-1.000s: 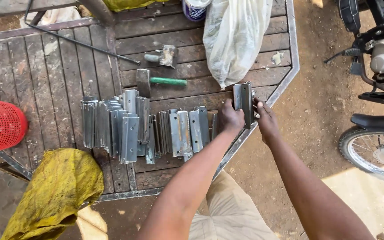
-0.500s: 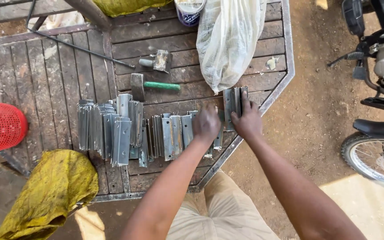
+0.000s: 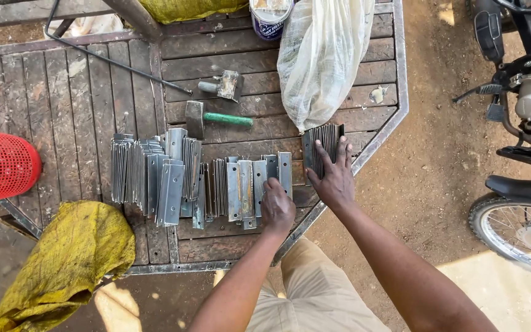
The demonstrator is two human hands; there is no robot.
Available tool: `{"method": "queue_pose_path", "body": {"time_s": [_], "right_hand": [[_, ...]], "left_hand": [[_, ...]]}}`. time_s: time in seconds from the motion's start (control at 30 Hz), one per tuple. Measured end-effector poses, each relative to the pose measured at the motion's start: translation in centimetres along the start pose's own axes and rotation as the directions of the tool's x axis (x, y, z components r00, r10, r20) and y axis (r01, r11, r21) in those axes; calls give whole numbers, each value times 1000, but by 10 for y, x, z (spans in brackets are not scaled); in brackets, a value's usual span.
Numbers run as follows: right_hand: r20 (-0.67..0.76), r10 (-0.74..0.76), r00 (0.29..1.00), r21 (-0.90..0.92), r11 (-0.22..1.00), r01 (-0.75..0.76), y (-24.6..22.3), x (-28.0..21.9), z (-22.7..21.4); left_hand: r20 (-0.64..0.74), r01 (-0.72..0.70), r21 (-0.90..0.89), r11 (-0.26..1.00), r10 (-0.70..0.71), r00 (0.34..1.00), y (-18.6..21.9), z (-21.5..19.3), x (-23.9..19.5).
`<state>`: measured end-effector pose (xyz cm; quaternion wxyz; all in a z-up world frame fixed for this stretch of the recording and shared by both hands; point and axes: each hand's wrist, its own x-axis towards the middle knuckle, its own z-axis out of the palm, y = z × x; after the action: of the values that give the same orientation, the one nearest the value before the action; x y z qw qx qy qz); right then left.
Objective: Organizing and stacking L-shaped metal brackets on a workbench in a fabrication shop.
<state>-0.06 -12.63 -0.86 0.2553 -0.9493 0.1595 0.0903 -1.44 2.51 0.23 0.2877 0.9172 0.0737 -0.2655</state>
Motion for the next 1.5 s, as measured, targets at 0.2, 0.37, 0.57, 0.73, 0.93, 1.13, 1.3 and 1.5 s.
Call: {"method": "queue_pose_path", "body": {"time_s": [0.2,0.37,0.57,0.73,0.93,1.13,1.3,1.5], "right_hand": [[-297,-228,927,-135,971,196,11,-11,19],[0,-1,1000,523,852,1,-16,-21,10],[-29,-59,998,689,722,63,-50,-32,27],[-282,-296,912,439,805,398,-58,-41,71],[38,-148,988,199,970,138,-74,-45,77],[-86,-147,985,-16,989,146,-68,-38,66],[157,105,982,-206,976,-71,-49,-3,65],[77,29,997,-251,968,-9,8,1,82]], "left_hand": [[-98,135,-403,905,-190,977,-25,16,-4],[-256,-150,-638,755,-25,966,-16,-16,-10],[-403,-524,-413,744,367,838,-39,-52,-12],[-491,-599,-123,791,476,730,-59,-58,-10],[-425,-453,-272,849,317,848,-63,-52,0],[-496,-148,-447,882,-107,862,-16,-34,18],[-70,15,-403,915,-47,996,20,8,49],[138,229,-620,750,-183,973,32,41,89]]}}
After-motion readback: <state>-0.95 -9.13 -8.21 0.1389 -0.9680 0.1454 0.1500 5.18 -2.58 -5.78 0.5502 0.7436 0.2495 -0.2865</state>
